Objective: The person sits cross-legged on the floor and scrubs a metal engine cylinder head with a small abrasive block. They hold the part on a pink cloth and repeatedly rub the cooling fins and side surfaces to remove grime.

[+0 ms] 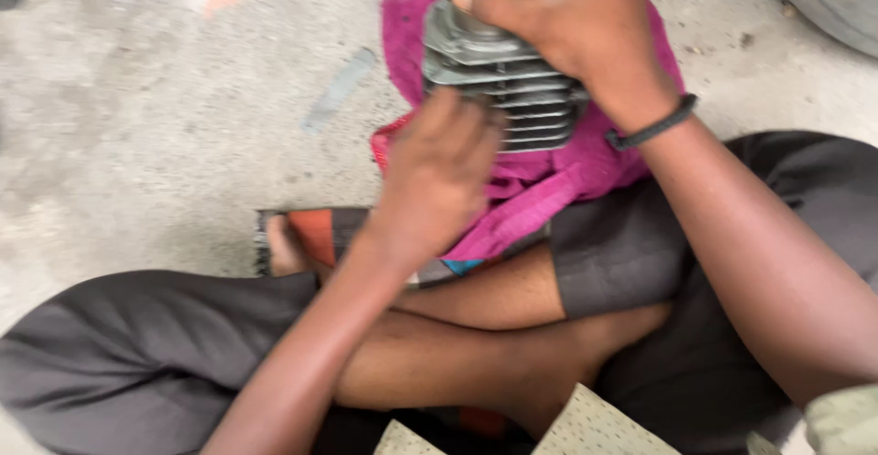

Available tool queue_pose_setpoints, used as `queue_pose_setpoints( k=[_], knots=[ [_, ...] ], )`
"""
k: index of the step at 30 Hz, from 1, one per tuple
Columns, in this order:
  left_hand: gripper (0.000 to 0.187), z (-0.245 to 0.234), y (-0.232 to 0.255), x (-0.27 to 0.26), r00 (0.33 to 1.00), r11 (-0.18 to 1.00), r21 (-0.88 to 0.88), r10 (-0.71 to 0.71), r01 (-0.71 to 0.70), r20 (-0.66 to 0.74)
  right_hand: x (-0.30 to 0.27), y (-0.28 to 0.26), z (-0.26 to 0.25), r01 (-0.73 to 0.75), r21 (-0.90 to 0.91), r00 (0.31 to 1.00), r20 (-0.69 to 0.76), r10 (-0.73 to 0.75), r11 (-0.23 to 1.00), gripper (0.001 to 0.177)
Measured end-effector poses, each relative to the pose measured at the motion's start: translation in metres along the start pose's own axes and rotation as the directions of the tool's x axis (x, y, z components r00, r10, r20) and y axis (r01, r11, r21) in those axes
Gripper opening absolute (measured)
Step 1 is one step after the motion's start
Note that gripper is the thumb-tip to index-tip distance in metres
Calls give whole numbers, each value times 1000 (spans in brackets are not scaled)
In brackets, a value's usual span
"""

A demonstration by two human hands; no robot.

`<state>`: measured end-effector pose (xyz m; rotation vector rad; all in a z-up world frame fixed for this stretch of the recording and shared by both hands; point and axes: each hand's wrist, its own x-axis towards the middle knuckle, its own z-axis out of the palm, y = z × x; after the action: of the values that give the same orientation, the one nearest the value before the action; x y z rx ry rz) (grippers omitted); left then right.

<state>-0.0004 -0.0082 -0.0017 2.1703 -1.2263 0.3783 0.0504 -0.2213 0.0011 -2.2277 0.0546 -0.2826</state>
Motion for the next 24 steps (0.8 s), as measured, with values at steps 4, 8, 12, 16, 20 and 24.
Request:
queue_pose_setpoints(
  k=[4,8,12,16,20,24],
  knots=[
    [52,-9,-9,-6,999,998,-40,-42,42,14,4,-2,1,156,120,988,-1,-157,980,35],
    [49,-11,-16,-15,999,999,-29,-33,33,5,2,-1,1,20,67,1000,19,-21,998,36],
    [45,5,-5,-4,997,991,-121,-61,57,-35,7,-14,-4,-50,77,997,70,45,996,37],
    [31,-29,-9,-21,959,919,-295,-281,263,-21,4,2,0,175,186,983,14,-181,967,36],
    [21,-52,-19,-31,862,863,-262,-480,432,-164,13,20,6,88,154,995,30,-94,984,39],
    [15,-54,-24,-22,800,793,-353,-575,496,-169,14,18,2,104,135,991,68,-114,985,38]
  ],
)
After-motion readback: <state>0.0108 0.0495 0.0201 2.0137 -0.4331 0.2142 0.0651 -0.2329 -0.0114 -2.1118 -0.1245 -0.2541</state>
